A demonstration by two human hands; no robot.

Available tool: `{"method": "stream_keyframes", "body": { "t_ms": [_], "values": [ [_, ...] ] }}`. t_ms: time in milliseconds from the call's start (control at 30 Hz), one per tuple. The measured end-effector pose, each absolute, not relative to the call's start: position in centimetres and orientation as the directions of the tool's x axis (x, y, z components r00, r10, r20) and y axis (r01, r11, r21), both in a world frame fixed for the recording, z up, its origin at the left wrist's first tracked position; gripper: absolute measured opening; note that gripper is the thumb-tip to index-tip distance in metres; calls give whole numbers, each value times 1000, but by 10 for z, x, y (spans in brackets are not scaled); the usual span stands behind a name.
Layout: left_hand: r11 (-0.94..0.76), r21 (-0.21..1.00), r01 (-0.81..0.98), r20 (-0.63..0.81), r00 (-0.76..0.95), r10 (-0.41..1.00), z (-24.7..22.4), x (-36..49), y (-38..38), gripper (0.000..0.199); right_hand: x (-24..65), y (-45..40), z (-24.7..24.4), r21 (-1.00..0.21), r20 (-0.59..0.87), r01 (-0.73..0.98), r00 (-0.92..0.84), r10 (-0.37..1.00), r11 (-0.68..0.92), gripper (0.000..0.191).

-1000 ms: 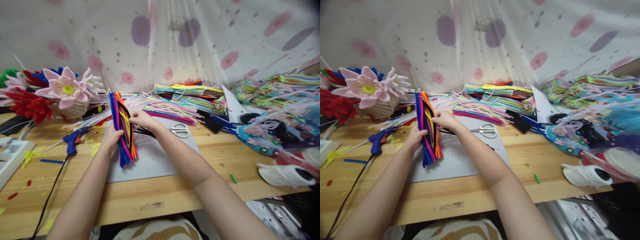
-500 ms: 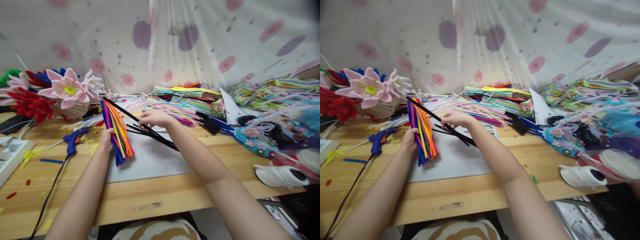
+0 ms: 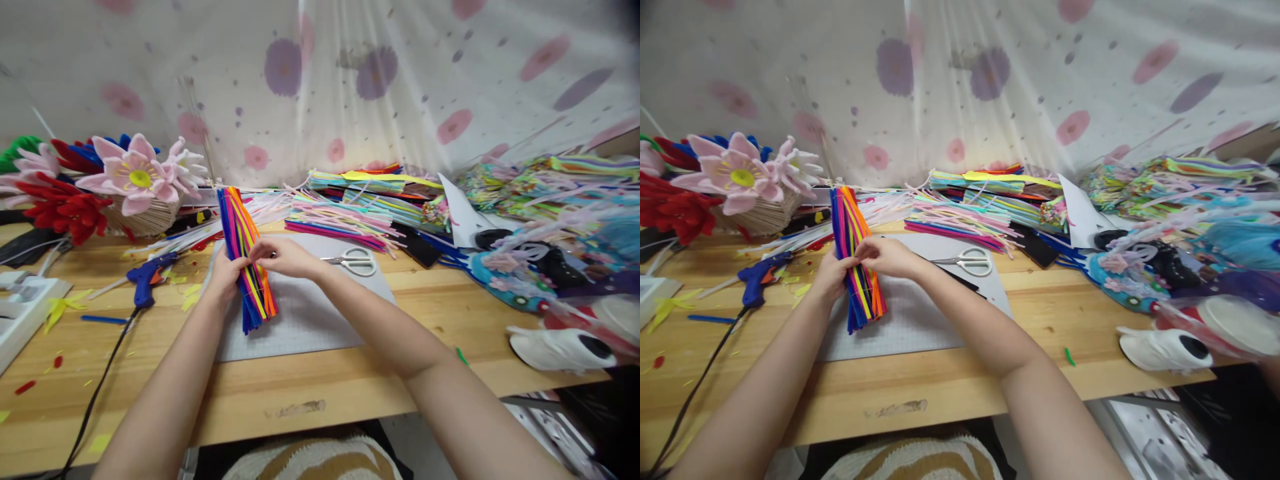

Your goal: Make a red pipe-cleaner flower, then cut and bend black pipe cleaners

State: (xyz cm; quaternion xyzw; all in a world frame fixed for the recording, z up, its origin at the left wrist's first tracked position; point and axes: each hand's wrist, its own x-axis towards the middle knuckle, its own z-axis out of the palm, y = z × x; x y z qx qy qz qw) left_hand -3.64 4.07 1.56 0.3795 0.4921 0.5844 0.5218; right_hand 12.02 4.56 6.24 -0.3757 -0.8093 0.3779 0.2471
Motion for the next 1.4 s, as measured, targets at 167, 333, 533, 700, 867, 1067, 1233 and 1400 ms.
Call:
{"method": "stream_keyframes", "body": {
  "t_ms": [167,333,533,700,867,1067,1233,1400],
  "values": [
    [-30,985,-169,-11,-237,972,15,-33,44,48,103,42,43,-750,91,554,-456,885,362,18],
    [-18,985,-173,-32,-282,959,11,-36,45,48,110,51,29,-820,76,501,-381,921,276,14],
    [3,980,-198,-55,-255,965,10,-33,44,57,112,53,28,-813,89,511,-363,928,278,11],
    [10,994,-112,-40,-266,963,10,-30,47,55,112,53,28,-806,77,529,-352,933,266,11],
    [19,998,-61,-36,-281,959,11,-26,48,50,112,52,29,-746,53,609,-350,935,270,6],
    [2,1000,14,2,-277,961,17,-22,47,51,111,57,28,-800,-72,589,-283,956,114,15],
    [-18,996,82,39,-270,962,18,-26,51,57,119,65,44,-945,-317,178,-289,903,-274,18],
    [18,986,163,28,-274,961,13,-31,56,59,147,71,79,-942,-335,78,-302,892,-327,12]
  ]
}}
